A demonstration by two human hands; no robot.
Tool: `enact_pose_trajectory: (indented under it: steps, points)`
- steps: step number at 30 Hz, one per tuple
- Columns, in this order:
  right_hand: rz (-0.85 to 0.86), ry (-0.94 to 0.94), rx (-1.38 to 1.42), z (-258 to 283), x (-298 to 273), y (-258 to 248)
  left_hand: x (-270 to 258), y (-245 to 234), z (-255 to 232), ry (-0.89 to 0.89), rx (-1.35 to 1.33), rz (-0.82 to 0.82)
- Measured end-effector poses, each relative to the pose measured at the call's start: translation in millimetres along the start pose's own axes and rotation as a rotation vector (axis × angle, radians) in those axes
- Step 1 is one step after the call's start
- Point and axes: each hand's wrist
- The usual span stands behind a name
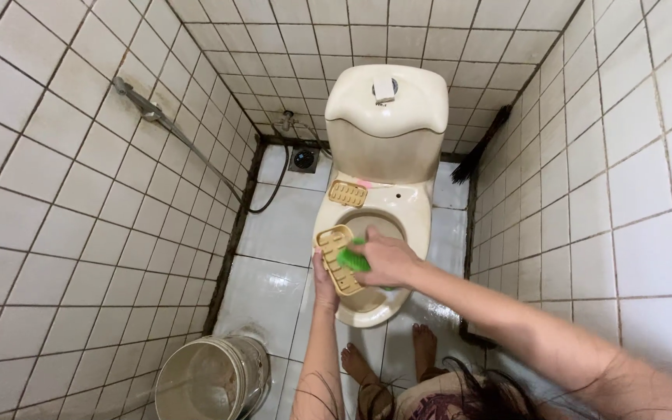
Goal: Scrubbing a soap dish and cleaning the area around a toilet.
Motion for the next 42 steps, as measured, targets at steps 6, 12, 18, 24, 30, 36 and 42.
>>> enact_pose_trajectory:
  steps: [6,12,18,24,30,36,42]
  points:
    - [-0.033,-0.254,-0.222,0.3,-2.4,-35.0,1.6,5.9,-22.5,-0.156,0.022,0.141]
    - [0.141,-0.314,-0.317,6.9,1.2,-45.5,3.3,18.3,-30.5,-0.215,0.087,0.229]
    - [0.157,-0.563,-0.242,-10.5,9.3,-32.4,-4.8,19.6,-58.0,-0.279,0.150,0.308]
    - [0.147,-0.556,-0.327,-10.0,8.6,-43.8,1.4,20.7,-71.7,-0.346,0.245,0.449]
    - [0.083,-0.457,-0.238,-4.3,10.5,-52.9,1.1,34.3,-82.7,-0.287,0.167,0.451]
    - [0.148,-0.599,-0.168,7.9,-4.1,-55.1,27.2,17.8,-69.2,-0.149,0.123,0.374]
    - [-0.035,-0.306,-0.254,10.4,5.4,-38.4,33.5,26.0,-61.0,0.335,0.421,0.187]
Point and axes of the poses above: each hand's wrist, its own x-axis towards the middle knuckle, its own y-axis out of the palm, z = x × y, and after that the axes turned 6 degrees about y, right-handed
